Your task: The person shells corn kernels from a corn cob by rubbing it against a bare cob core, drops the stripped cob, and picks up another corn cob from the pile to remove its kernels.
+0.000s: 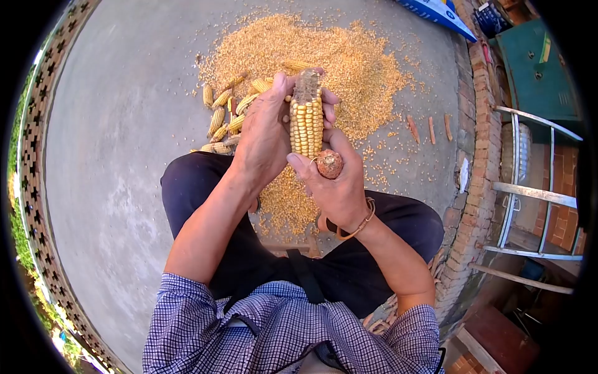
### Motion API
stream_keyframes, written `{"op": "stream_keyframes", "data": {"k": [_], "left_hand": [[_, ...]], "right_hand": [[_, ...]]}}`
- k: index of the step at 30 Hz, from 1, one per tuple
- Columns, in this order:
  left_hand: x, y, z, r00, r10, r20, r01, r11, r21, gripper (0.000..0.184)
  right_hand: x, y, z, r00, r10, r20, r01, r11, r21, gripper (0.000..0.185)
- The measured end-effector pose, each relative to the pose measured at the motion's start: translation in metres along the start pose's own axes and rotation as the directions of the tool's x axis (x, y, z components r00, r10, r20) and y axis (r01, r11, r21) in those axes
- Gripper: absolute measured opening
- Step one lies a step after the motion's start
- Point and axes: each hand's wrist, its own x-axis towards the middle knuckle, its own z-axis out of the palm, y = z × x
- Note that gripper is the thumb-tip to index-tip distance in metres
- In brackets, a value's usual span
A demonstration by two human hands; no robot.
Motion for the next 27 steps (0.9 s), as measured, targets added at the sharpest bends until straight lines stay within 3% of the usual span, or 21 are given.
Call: {"op": "stream_keyframes", "data": {"k": [4,7,10,13,16,19,22,25,27], "left_hand": [[-0.002,0.003,-0.003,1.0,0.021,0.01,-0.022,0.999,0.043,0.055],[-0.005,0.005,0.001,0.998,0.034,0.061,-0.046,0.98,0.194,0.052],[-0.005,0.0,-0.003,0.996,0.066,0.053,-0.071,0.993,0.092,0.05],[-0.007,0.001,-0.001,0.997,0.063,0.051,-0.071,0.98,0.188,0.05],[-0.007,0.0,-0.003,0.998,0.048,0.032,-0.052,0.984,0.168,0.048],[-0.005,0.0,-0.004,0.998,0.058,0.012,-0.058,0.998,-0.002,0.04],[-0.005,0.001,-0.004,0.999,0.022,0.033,-0.022,1.0,-0.002,0.041],[-0.003,-0.001,-0.005,0.998,0.018,0.054,-0.018,1.0,-0.007,0.043],[-0.003,0.001,0.003,1.0,0.002,0.009,-0.002,1.0,0.012,0.047]], "right_hand": [[0.001,0.001,-0.003,1.0,0.029,0.006,-0.029,0.999,-0.02,0.036],[0.0,-0.002,-0.003,0.999,-0.049,-0.009,0.047,0.991,-0.124,0.036],[0.001,-0.001,-0.002,0.999,-0.047,0.007,0.048,0.995,-0.083,0.034],[0.0,0.005,0.003,0.997,-0.082,0.006,0.082,0.997,-0.007,0.036],[-0.003,0.0,0.008,1.0,-0.019,0.025,0.014,0.982,0.188,0.039],[-0.003,0.004,0.005,0.993,0.021,0.115,-0.041,0.985,0.168,0.038],[-0.005,-0.001,0.002,0.992,-0.003,0.125,-0.004,0.998,0.057,0.035],[-0.007,-0.006,0.001,0.991,0.059,0.119,-0.069,0.994,0.084,0.033],[-0.006,-0.001,0.002,0.997,-0.003,0.079,-0.004,0.996,0.087,0.034]]}}
